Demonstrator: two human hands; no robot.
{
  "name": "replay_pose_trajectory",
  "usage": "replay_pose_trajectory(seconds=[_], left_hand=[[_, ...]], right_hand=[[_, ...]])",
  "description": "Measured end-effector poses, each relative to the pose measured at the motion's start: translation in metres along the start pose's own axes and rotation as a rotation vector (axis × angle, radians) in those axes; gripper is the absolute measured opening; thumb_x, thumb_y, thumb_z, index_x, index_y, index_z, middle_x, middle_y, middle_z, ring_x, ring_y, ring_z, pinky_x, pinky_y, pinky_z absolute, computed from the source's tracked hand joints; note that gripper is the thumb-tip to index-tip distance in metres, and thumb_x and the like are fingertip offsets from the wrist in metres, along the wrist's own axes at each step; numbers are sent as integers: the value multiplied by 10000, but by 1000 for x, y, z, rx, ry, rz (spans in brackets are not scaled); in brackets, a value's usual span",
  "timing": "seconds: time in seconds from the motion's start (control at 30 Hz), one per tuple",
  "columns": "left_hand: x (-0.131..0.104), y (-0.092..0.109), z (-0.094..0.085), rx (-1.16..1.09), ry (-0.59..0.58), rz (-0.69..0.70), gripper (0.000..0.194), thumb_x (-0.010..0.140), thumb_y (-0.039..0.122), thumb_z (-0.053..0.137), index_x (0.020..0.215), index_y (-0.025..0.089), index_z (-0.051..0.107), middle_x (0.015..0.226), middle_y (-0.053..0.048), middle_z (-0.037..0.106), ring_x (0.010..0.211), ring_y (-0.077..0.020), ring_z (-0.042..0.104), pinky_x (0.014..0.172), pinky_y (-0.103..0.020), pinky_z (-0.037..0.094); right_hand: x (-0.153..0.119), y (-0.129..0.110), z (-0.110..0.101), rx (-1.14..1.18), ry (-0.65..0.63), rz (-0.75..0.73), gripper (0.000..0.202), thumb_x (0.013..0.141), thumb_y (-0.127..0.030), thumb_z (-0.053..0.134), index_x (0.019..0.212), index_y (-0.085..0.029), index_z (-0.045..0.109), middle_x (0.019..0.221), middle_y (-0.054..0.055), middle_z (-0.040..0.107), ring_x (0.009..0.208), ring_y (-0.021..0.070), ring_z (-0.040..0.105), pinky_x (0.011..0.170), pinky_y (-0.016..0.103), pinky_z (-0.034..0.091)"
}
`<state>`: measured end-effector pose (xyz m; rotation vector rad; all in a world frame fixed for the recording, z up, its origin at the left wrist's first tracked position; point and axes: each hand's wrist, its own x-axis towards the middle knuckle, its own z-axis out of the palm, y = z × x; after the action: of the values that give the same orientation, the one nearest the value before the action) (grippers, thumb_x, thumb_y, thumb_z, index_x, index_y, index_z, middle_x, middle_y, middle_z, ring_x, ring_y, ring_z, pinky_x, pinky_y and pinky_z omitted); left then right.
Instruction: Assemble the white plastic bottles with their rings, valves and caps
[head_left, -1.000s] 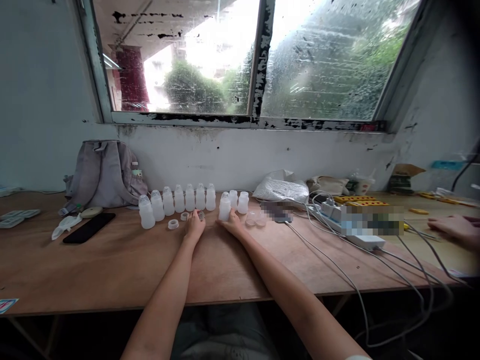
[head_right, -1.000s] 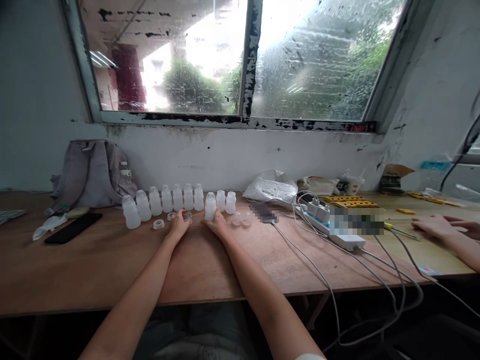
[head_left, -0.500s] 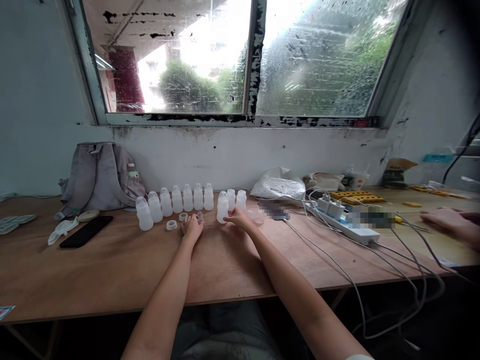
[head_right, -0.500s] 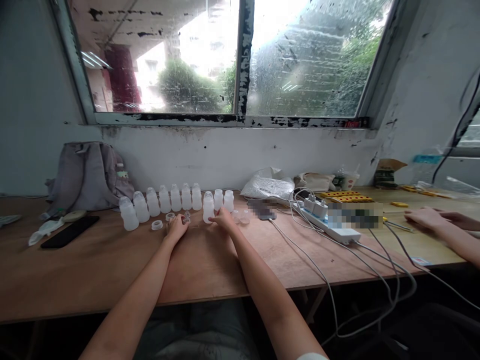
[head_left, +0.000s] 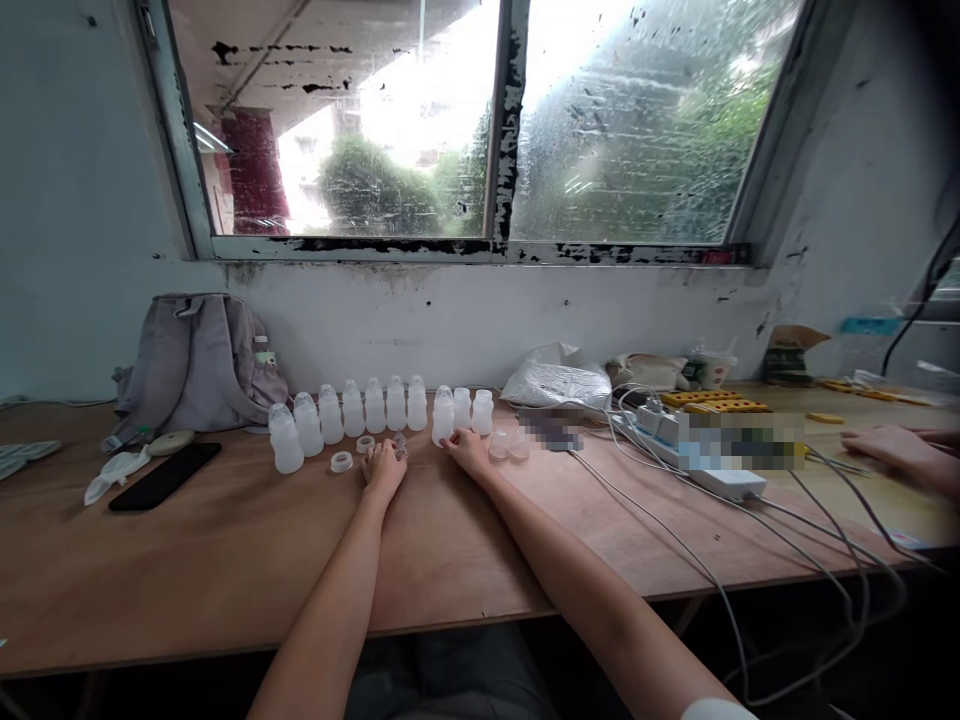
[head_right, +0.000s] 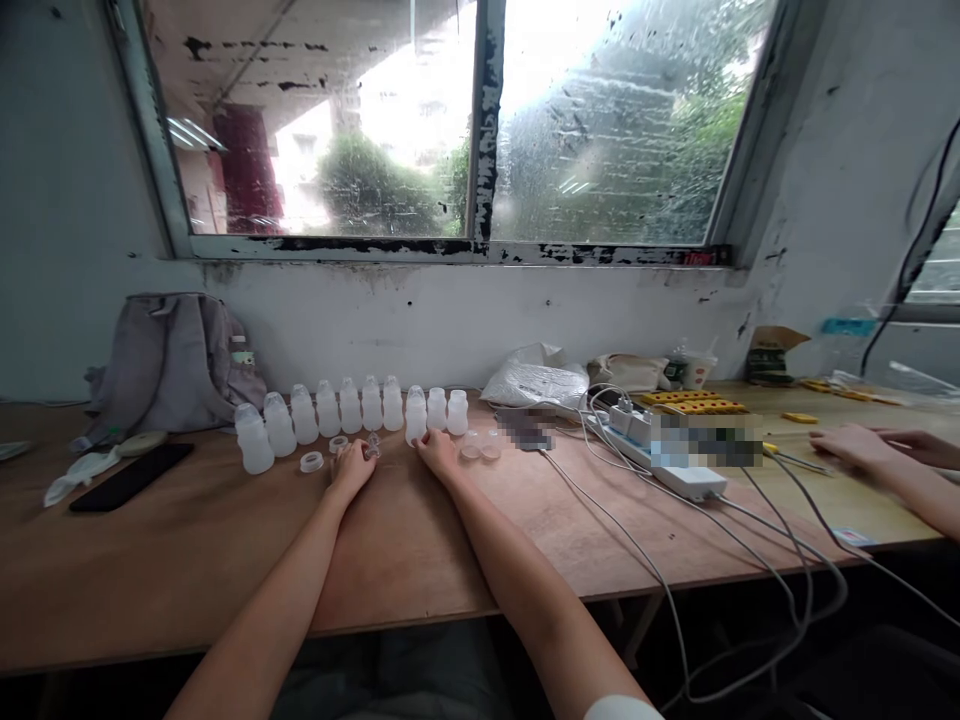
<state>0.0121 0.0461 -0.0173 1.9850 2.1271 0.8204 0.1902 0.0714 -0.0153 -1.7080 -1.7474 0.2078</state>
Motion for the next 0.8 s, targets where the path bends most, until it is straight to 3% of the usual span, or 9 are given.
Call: replay_pose_trajectory(seconds=[0.17,0.53,0.8], left_hand=[[1,-1,3,-1,4,4,239,745,286,489,964,201,536,1066,-102,575,1066,-283,438,857,-408,329],[-2,0,2,18,14,-5,263,744,301,497,981,196,542,1066,-91,577,1063,-271,440,852,-400,341],[-7,-1,-2,80,127,-18,274,701,176,484,959,190,578,1043,-105,578,1048,-276,453,855,-419,338]], right_hand=[[12,-2,10,-89,23,-1,196,758,-348,514,734,-180,611,792,75,653,798,203,594,654,267,399],[29,-7,17,-228,-11,74,217,808,-331,473,856,-168,608,856,108,641,819,218,578,688,299,388],[32,-16,19,-288,-2,70,215,842,-275,433,873,-133,591,864,141,628,825,226,568,703,320,363]])
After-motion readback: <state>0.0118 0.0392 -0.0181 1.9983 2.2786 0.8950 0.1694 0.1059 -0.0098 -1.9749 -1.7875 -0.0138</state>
